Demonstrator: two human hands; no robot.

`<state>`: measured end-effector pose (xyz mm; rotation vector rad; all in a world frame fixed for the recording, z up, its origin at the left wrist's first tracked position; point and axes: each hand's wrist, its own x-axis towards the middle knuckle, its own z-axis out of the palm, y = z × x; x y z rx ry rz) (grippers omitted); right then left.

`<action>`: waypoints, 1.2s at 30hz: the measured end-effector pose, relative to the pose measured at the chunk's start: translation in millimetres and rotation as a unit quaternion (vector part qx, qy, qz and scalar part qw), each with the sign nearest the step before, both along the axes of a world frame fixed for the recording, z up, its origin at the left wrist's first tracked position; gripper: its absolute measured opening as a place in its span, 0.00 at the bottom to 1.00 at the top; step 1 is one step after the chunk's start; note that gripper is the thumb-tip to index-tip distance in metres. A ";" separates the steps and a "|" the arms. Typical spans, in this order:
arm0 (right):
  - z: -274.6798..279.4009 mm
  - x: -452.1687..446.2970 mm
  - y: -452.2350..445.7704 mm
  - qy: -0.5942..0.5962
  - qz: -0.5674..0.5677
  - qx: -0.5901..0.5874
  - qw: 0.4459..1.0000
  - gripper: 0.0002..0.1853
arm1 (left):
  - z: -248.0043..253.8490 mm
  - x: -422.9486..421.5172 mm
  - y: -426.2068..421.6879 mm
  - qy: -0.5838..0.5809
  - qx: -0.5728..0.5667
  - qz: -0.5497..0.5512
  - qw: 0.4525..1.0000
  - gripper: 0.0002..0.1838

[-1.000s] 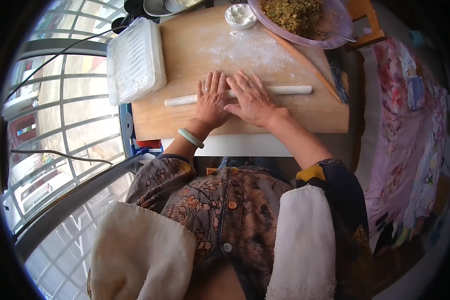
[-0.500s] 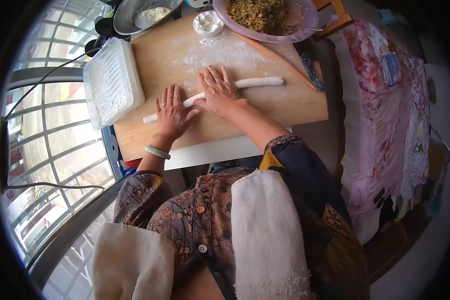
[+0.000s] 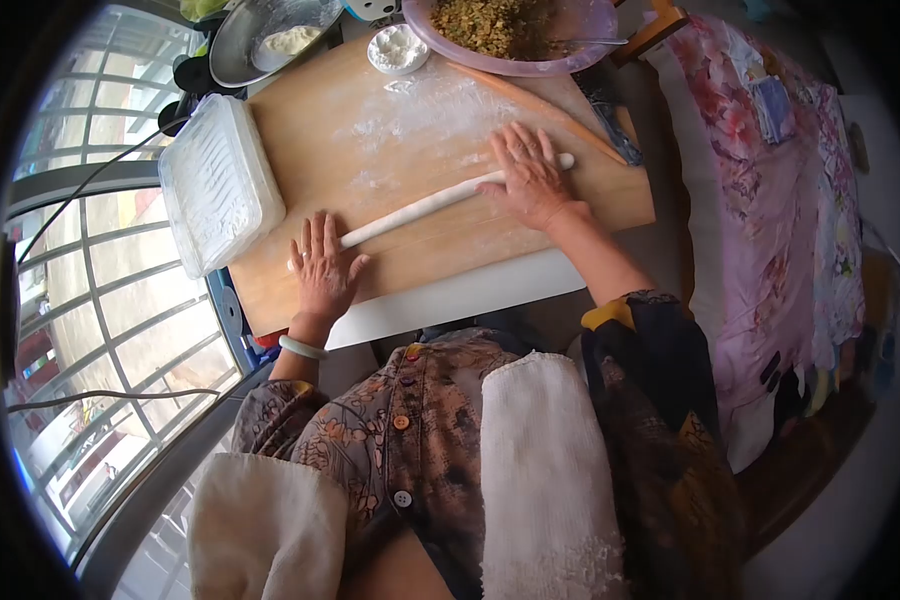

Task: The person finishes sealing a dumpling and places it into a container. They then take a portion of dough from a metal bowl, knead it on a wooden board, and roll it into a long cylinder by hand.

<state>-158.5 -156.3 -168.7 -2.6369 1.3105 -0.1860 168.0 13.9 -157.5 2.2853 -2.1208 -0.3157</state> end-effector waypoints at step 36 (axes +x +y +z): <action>6.2 -55.2 -39.8 -0.111 -0.091 -0.059 0.988 0.27 | 11.9 18.2 16.8 0.023 0.020 0.022 0.999 0.42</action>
